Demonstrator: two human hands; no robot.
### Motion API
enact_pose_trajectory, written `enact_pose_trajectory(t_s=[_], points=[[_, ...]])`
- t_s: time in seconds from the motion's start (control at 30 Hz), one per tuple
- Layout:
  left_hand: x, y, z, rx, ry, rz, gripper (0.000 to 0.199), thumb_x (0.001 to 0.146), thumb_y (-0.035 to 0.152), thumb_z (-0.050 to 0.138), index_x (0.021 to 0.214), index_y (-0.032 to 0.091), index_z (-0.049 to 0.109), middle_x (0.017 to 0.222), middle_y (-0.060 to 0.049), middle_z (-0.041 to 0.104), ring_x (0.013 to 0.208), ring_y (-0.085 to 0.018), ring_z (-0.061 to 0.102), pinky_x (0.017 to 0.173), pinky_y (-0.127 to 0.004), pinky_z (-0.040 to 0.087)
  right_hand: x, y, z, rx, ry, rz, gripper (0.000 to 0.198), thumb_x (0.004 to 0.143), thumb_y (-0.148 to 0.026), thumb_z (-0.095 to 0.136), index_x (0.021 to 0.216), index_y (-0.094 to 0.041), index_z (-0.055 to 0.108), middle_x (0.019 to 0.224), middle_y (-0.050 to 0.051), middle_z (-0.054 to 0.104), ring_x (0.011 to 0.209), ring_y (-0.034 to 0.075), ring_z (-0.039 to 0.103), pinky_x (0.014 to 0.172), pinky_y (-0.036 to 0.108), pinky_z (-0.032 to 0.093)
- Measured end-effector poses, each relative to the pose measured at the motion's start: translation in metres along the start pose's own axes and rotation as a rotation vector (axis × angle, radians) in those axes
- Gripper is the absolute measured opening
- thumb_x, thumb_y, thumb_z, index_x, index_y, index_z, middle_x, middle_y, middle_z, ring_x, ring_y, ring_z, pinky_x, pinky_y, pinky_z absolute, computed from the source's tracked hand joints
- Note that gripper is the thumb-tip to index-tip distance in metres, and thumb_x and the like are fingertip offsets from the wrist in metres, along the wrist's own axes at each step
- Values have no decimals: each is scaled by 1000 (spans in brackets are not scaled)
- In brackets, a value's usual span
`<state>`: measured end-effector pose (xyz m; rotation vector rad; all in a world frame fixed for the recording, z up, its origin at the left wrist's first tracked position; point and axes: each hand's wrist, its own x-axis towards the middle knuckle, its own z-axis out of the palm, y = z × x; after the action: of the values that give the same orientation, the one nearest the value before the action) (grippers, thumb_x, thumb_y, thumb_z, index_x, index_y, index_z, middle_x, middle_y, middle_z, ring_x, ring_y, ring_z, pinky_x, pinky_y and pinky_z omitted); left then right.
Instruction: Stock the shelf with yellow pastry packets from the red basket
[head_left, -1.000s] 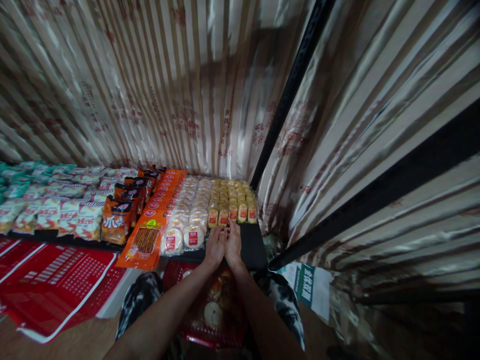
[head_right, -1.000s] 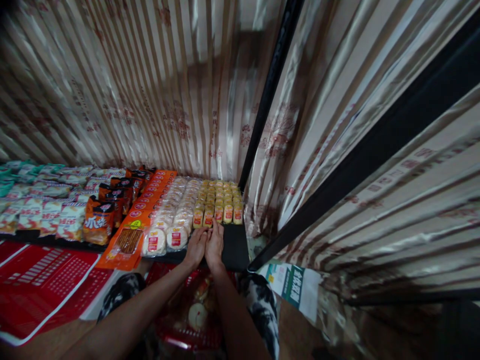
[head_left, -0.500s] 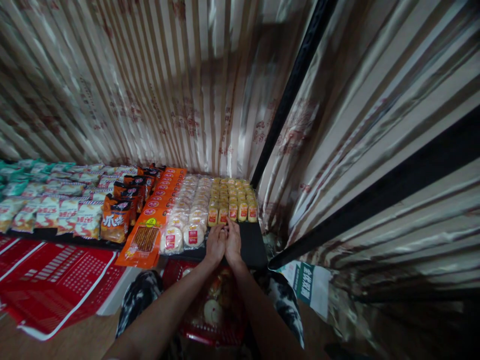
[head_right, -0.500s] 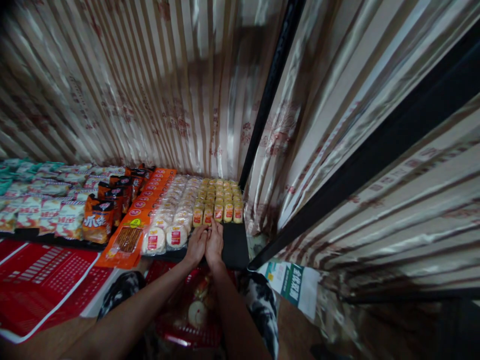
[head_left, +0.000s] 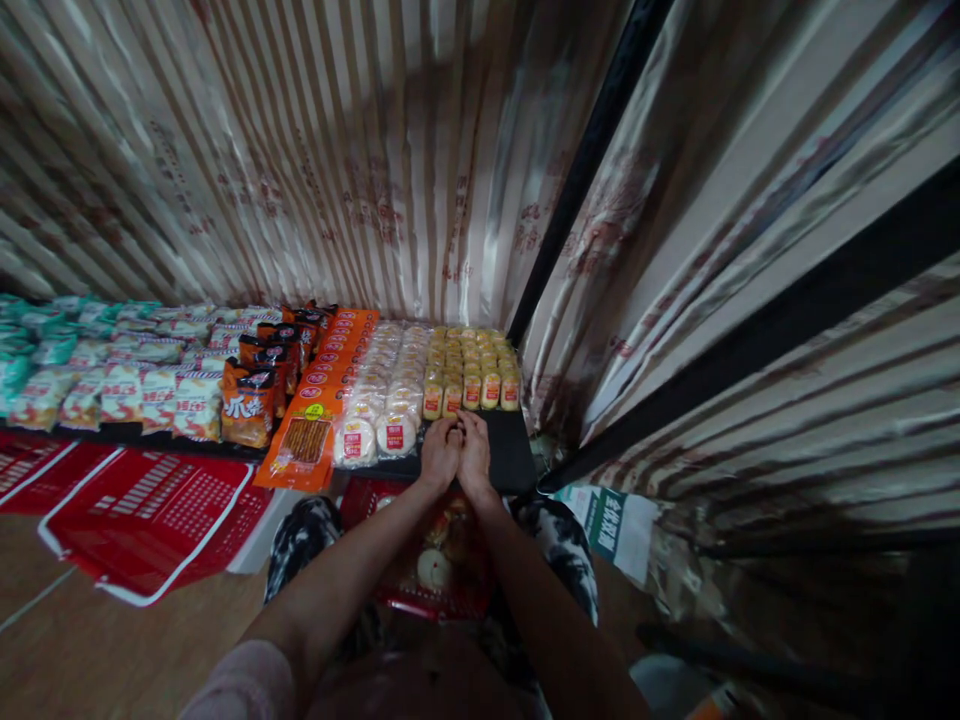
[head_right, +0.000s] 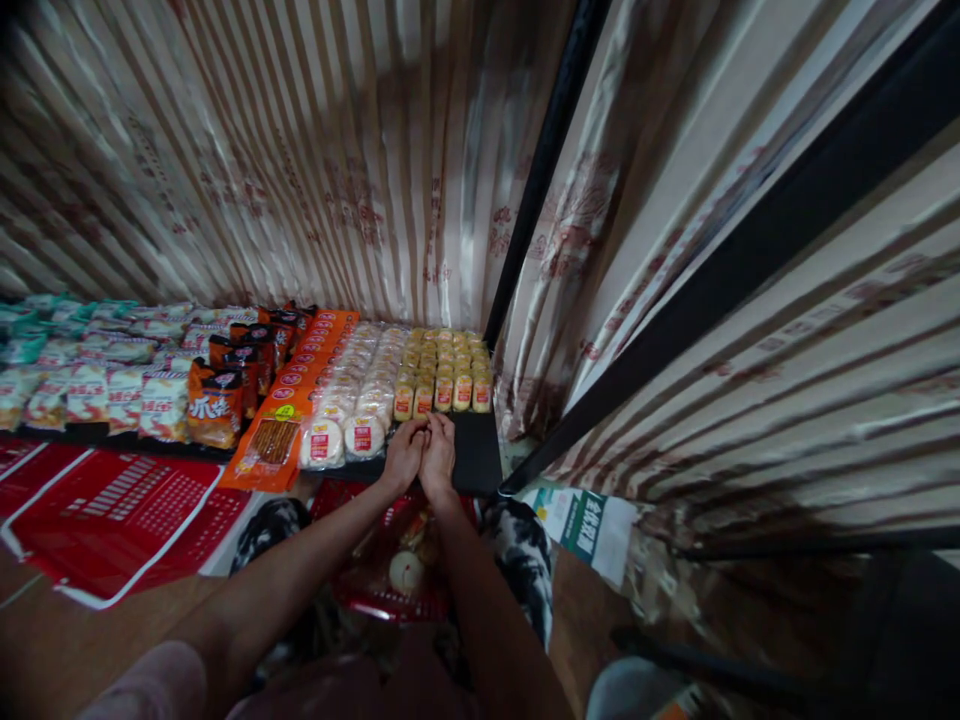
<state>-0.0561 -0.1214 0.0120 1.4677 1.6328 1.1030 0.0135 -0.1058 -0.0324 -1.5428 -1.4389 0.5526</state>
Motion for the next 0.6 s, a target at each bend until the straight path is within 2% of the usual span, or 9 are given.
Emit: enact_pose_trajectory(t_s=[0.2,0.37,0.6], points=[[-7,-1,-2,16,-16,-10,32,79,13,40,102,14,62,106,-8,62,102,-16,54,96,-31,40,-7,-5,-3,-2,-5,-11,46,72,-11,36,111,-17,60,115,8,52,105,15,50,94,30,42],[-20,1,-8,66,-37,-26,29,80,14,40,97,13,64,100,-8,64,95,-16,56,91,-30,42,-21,-13,-8,24,-21,13,46,71,-11,35,108,-14,61,111,9,53,101,16,52,89,29,44],[-43,-6,-15,136,-20,-9,25,82,16,40,91,15,63,93,-6,63,89,-15,56,87,-28,43,-48,-26,-17,-21,-50,-49,44,73,-9,32,105,-16,62,105,8,59,97,16,52,90,31,42]])
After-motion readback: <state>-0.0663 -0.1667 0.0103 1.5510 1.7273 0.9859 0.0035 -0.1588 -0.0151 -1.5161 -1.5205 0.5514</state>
